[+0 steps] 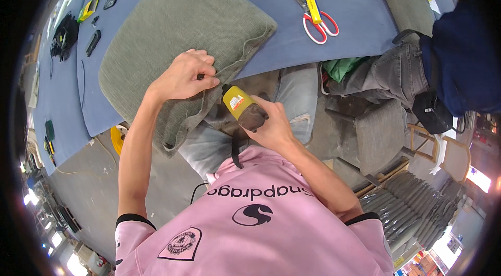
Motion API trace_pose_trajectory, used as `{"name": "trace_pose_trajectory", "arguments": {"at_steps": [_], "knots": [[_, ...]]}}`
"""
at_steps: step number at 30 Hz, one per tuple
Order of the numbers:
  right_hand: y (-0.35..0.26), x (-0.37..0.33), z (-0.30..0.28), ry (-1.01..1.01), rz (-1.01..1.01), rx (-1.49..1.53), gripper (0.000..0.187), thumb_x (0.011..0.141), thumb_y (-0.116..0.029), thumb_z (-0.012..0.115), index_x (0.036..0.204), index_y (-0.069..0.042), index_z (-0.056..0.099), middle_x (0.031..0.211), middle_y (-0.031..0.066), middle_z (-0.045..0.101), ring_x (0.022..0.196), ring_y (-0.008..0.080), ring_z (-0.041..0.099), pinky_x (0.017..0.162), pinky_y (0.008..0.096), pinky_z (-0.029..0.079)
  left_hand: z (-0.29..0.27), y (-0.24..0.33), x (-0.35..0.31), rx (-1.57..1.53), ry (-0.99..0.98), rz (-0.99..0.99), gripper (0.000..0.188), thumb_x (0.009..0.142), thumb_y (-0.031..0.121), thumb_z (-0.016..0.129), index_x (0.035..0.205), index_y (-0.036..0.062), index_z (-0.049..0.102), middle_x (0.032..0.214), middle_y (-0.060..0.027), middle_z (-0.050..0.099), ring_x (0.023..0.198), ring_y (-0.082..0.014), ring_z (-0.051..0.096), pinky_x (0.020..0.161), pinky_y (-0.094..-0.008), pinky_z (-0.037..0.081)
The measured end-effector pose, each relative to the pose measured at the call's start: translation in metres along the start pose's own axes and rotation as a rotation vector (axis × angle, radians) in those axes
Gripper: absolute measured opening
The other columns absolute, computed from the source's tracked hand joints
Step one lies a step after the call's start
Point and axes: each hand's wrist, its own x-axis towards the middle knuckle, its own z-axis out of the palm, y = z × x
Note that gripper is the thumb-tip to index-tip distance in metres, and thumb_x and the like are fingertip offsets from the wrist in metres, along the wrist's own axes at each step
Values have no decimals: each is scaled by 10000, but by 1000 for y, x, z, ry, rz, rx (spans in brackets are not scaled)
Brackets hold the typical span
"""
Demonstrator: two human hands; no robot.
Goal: The person trims excess fabric from a cushion using scissors, then uses a staple gun to secure the fabric to the cushion base. The person also uses a screwdriver to adjust or inspect the cushion. Finished cushions are stacked on the table.
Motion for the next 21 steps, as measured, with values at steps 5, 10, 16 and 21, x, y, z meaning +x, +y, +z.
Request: {"name": "trace_pose_trajectory", "arguments": {"at_steps": [5, 10, 16, 21], "knots": [[0, -3, 2, 97, -163, -66, 569, 728, -114, 924, 1251, -8, 727, 1068, 210, 769, 965, 397, 713, 857, 451, 573, 1, 3, -1, -7, 13, -19, 332, 866, 241, 775, 692, 7, 615, 717, -99, 487, 788, -314, 550, 788, -446, 446], [31, -3, 26, 216, -265, -61, 507, 750, -147, 917, 1192, 15, 729, 1021, 212, 784, 917, 400, 742, 815, 444, 582, 6, 5, 2, 1, 60, -19, 303, 878, 262, 777, 713, 31, 669, 724, -94, 522, 804, -310, 573, 795, -440, 448], [4, -1, 5, -23, 64, 92, 577, 766, -183, 936, 1274, -8, 726, 1122, 218, 770, 1053, 412, 689, 909, 442, 567, -5, 31, -16, 208, 98, -64, 321, 915, 277, 763, 718, 43, 666, 756, -86, 572, 824, -308, 596, 815, -433, 470], [-1, -7, 7, -25, 92, 53, 641, 755, -174, 940, 1338, -36, 714, 1158, 212, 766, 1076, 414, 670, 931, 455, 560, 5, 22, -18, 291, 91, -33, 376, 945, 214, 739, 700, 10, 541, 741, -77, 518, 739, -252, 548, 699, -403, 446]]}}
